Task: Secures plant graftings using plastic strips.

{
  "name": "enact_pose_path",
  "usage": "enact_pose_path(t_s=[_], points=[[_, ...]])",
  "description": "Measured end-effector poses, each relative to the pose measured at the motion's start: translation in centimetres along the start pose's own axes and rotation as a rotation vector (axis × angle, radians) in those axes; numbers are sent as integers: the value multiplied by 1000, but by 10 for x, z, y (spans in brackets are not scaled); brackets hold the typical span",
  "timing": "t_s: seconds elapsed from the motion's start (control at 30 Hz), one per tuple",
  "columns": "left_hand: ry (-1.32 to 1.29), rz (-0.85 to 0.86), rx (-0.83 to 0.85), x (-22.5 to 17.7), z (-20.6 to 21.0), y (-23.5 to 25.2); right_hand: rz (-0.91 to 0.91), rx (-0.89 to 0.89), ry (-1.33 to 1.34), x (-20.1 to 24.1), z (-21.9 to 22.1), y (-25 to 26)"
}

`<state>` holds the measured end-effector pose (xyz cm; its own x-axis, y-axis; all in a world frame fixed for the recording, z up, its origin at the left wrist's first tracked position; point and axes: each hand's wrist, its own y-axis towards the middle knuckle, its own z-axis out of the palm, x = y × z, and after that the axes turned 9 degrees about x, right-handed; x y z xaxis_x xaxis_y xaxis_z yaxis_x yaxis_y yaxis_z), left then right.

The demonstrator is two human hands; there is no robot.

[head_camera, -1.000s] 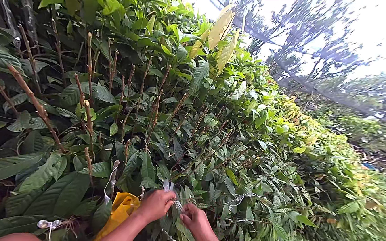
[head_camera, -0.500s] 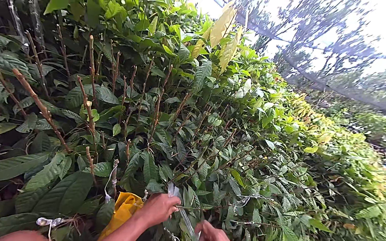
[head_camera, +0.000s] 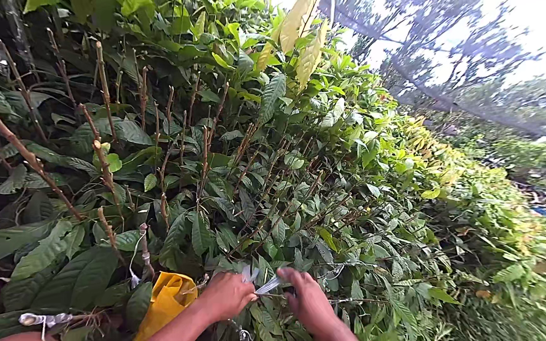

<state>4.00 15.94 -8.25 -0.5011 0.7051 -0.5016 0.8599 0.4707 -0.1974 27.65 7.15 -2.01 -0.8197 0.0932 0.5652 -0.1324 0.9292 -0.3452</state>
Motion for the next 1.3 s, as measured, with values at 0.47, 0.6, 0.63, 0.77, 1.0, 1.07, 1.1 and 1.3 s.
enact_pose_path(t_s=[0.47,0.6,0.63,0.77,1.0,1.07,1.1,1.3], points=[[-103,-46,-163,4,-14,4,-154,-30,-44,31,29,-7],[-45,-2,-32,-5,-13,4,-198,52,312,37,-7,1],[-44,15,-31,-6,-15,3,-143,35,184,28,-15,8],[-90,-20,-114,0,-30,1,-93,-151,-26,28,13,-3],[-66,46,-102,-7,-25,3,-250,-359,-318,23,10,3],[-92,38,-134,-4,-28,3,-254,-369,-226,36,19,-7],[-109,41,-136,-4,-27,2,-245,-287,14,43,17,-11],[-92,129,-226,-11,-17,3,-200,-368,-310,34,17,2]])
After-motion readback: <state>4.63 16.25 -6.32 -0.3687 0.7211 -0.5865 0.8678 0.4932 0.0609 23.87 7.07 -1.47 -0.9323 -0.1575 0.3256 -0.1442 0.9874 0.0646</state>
